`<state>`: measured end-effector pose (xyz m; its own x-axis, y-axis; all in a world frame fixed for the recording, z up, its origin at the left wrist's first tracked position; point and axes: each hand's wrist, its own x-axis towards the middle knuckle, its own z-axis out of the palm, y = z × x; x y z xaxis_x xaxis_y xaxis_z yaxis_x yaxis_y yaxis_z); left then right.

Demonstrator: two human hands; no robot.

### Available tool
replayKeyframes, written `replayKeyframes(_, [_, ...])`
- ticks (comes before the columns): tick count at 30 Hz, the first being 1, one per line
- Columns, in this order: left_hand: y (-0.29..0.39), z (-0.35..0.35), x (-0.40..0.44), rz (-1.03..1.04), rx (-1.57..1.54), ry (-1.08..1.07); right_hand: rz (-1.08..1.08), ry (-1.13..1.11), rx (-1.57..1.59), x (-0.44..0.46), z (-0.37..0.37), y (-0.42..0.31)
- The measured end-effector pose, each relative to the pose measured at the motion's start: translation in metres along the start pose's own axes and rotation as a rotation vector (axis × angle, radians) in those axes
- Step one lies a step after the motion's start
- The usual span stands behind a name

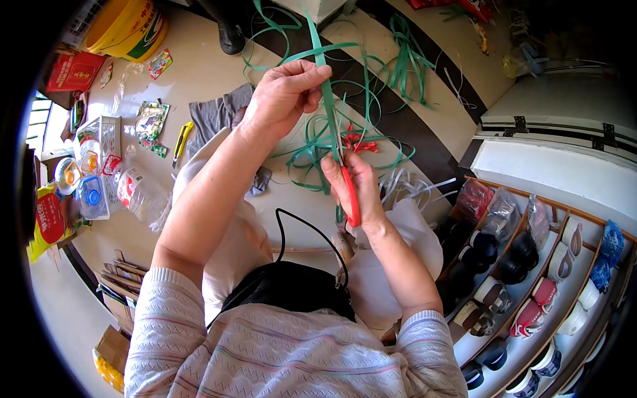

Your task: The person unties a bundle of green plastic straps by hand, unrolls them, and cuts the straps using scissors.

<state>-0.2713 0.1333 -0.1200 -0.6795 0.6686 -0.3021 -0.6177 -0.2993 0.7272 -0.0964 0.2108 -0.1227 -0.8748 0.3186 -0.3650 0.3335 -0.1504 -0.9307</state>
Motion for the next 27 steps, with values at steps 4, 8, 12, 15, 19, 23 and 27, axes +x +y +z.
replayKeyframes(4, [-0.001,0.0,-0.001,0.015,0.011,0.007,0.045,0.006,-0.015,-0.003,0.002,-0.002])
replayKeyframes(8, [-0.004,0.001,-0.004,0.03,0.045,-0.002,0.013,-0.005,0.026,0.0,0.002,-0.001])
replayKeyframes(12, [-0.007,0.009,-0.012,-0.015,0.06,0.011,0.013,0.025,0.006,0.002,0.002,-0.002])
replayKeyframes(15, [-0.008,0.008,-0.01,-0.031,0.061,0.007,0.015,0.01,-0.057,0.002,-0.001,-0.003])
replayKeyframes(19, [-0.009,0.01,-0.011,-0.037,0.054,0.018,-0.002,0.015,-0.088,0.0,0.0,-0.003])
replayKeyframes(23, [-0.012,0.009,-0.011,-0.067,0.046,0.008,0.015,0.021,0.026,0.002,0.0,-0.003])
replayKeyframes(27, [-0.004,0.007,-0.008,-0.091,0.016,0.01,0.002,0.016,-0.056,0.001,0.0,-0.004])
